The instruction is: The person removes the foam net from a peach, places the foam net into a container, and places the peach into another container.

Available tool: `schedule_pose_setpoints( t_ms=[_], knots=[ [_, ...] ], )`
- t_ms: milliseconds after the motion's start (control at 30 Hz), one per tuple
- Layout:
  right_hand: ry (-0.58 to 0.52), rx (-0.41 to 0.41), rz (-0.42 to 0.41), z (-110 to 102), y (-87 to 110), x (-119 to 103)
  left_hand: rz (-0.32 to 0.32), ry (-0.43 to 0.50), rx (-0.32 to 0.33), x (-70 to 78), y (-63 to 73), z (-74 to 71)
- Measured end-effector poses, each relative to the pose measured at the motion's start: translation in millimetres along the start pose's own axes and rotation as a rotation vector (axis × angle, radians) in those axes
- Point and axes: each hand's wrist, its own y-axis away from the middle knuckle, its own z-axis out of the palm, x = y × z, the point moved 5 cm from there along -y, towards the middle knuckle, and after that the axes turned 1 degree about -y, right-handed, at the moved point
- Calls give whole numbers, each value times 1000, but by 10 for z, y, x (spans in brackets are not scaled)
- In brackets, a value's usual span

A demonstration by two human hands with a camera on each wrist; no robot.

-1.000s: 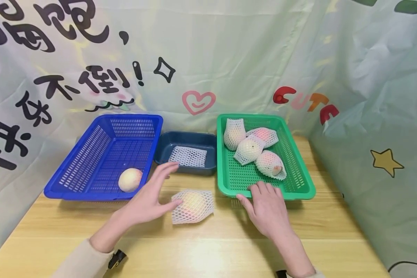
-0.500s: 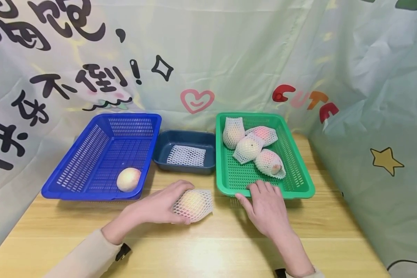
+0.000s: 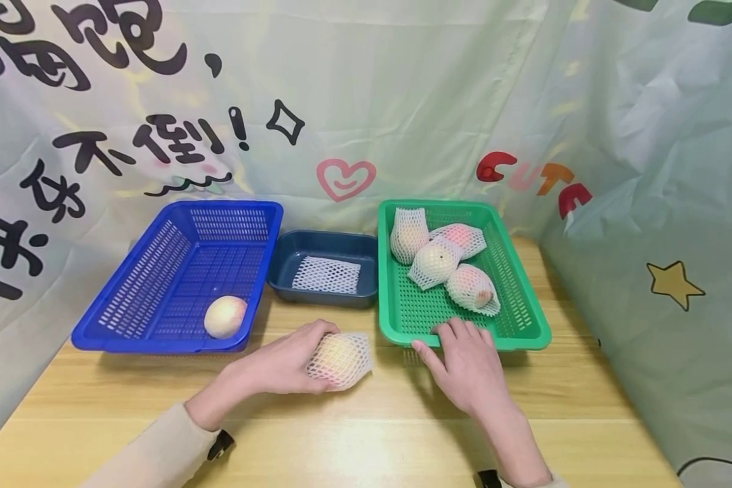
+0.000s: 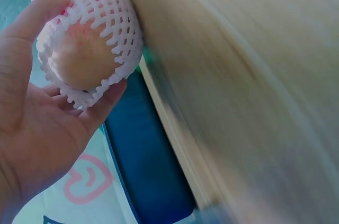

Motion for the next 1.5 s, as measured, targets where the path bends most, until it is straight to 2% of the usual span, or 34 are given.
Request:
schedule_pose_setpoints(
  t_ms=[167, 300, 433, 600, 700, 900, 967, 1033, 1100, 1200, 1367, 1500],
  knots=[
    [-20, -55, 19, -40, -31, -18, -18, 36, 44, -15, 26, -69],
    [-25, -83, 23, -86, -50, -30, -21, 65, 107, -10, 41, -173],
    [-36, -99, 27, -122, -62, -36, -5, 91, 205, 19, 45, -310],
    [-93, -84, 52, -156, -97, -45, 38, 100, 375, 84, 47, -506],
    [-188, 5, 63, -182, -143, -72, 85, 84, 492, 137, 50, -624],
    [-533, 320, 51, -263, -277, -229, 185, 81, 698, 222, 52, -809],
    [-677, 381, 31, -271, -337, -317, 214, 84, 745, 243, 45, -845],
    [-828, 396, 18, -266, -409, -415, 240, 87, 776, 259, 35, -866],
    [-977, 369, 17, -243, -487, -523, 261, 88, 795, 273, 25, -879],
    [-1136, 278, 29, -201, -602, -687, 294, 83, 809, 294, 15, -886],
    [-1255, 109, 33, -109, -768, -928, 336, 31, 835, 324, 16, -888],
    [-1370, 33, 38, -11, -865, -1062, 346, -7, 845, 334, 30, -882]
  ],
)
